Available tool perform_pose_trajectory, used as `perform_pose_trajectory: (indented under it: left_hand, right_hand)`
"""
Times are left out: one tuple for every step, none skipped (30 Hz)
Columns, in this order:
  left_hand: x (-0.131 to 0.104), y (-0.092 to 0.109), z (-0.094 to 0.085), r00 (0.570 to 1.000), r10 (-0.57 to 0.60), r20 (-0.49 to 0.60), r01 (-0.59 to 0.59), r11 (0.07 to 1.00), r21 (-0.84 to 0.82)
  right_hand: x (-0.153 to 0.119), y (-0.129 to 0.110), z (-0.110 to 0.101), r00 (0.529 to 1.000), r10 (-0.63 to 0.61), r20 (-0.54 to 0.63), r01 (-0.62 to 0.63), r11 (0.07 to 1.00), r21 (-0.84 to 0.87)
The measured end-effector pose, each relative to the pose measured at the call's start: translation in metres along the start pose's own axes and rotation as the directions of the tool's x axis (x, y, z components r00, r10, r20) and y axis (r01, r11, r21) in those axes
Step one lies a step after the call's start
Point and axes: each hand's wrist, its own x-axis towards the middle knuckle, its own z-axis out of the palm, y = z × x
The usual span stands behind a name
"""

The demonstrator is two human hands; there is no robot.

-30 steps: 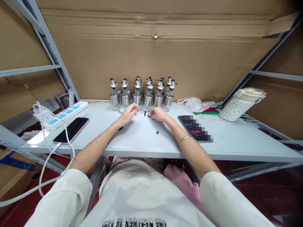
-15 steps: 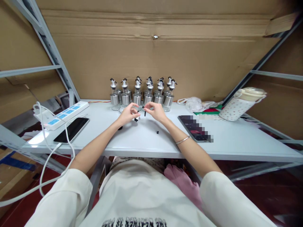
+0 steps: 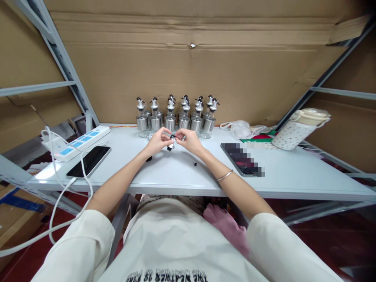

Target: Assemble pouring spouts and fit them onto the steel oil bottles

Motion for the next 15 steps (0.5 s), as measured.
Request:
perform_pose_trajectory:
  left_hand:
    - [0.0001, 0.0002, -0.0001, 1.0, 0.006, -0.003, -0.006, 1.0, 0.0]
    - [0.0003, 0.0002, -0.0003, 1.0, 0.012, -0.005, -0.012, 1.0, 0.001]
    - [0.0004, 0.0001, -0.0004, 1.0, 0.017, -0.005, -0.017, 1.0, 0.001]
    - [0.0005, -0.0002, -0.0006, 1.0, 0.021, -0.003, -0.021, 1.0, 0.003]
    - [0.0006, -0.0006, -0.0008, 1.0, 0.024, -0.002, -0.024, 1.0, 0.005]
    - [0.0006, -0.001, -0.0011, 1.0, 0.025, -0.002, -0.025, 1.0, 0.01]
    - [0.0006, -0.0014, -0.0013, 1.0, 0.025, -0.004, -0.025, 1.0, 0.014]
    - [0.0005, -0.0017, -0.0015, 1.0, 0.023, -0.008, -0.023, 1.0, 0.017]
    - [0.0005, -0.0018, -0.0017, 1.0, 0.021, -0.013, -0.021, 1.0, 0.019]
    - [0.0004, -0.0018, -0.0019, 1.0, 0.019, -0.018, -0.019, 1.0, 0.02]
    - [0.0004, -0.0018, -0.0021, 1.0, 0.018, -0.022, -0.017, 1.0, 0.02]
    - [0.0004, -0.0016, -0.0022, 1.0, 0.018, -0.025, -0.017, 1.0, 0.02]
    - [0.0005, -0.0015, -0.0024, 0.999, 0.021, -0.03, -0.02, 1.0, 0.019]
    - [0.0006, -0.0015, -0.0024, 0.999, 0.024, -0.035, -0.023, 1.0, 0.019]
    - [0.0007, -0.0016, -0.0025, 0.999, 0.028, -0.04, -0.027, 0.999, 0.018]
  right_hand:
    - [0.0001, -0.0005, 0.0, 1.0, 0.002, -0.001, -0.002, 1.0, -0.003]
    - [0.0001, -0.0009, -0.0001, 1.0, 0.004, 0.001, -0.004, 1.0, -0.002]
    - [0.0, -0.0013, -0.0002, 1.0, 0.006, 0.004, -0.006, 1.0, 0.003]
    - [-0.0001, -0.0017, -0.0004, 1.0, 0.009, 0.006, -0.009, 1.0, 0.01]
    - [-0.0003, -0.002, -0.0007, 1.0, 0.009, 0.012, -0.009, 1.0, 0.019]
    - [-0.0005, -0.0023, -0.001, 1.0, 0.009, 0.016, -0.009, 0.999, 0.031]
    - [-0.0007, -0.0025, -0.0013, 1.0, 0.01, 0.021, -0.01, 0.999, 0.043]
    - [-0.0009, -0.0026, -0.0017, 1.0, 0.012, 0.026, -0.014, 0.998, 0.058]
    - [-0.001, -0.0026, -0.002, 0.999, 0.019, 0.03, -0.021, 0.997, 0.074]
    - [-0.001, -0.0024, -0.0023, 0.999, 0.028, 0.036, -0.032, 0.995, 0.093]
    - [-0.001, -0.0022, -0.0026, 0.998, 0.042, 0.045, -0.047, 0.992, 0.114]
    - [-0.0008, -0.0018, -0.0028, 0.997, 0.061, 0.056, -0.068, 0.988, 0.138]
    - [-0.0006, -0.0014, -0.0031, 0.994, 0.081, 0.067, -0.091, 0.982, 0.163]
    - [-0.0004, -0.0009, -0.0034, 0.992, 0.1, 0.076, -0.113, 0.976, 0.186]
    - [-0.0002, -0.0005, -0.0037, 0.989, 0.119, 0.084, -0.134, 0.969, 0.208]
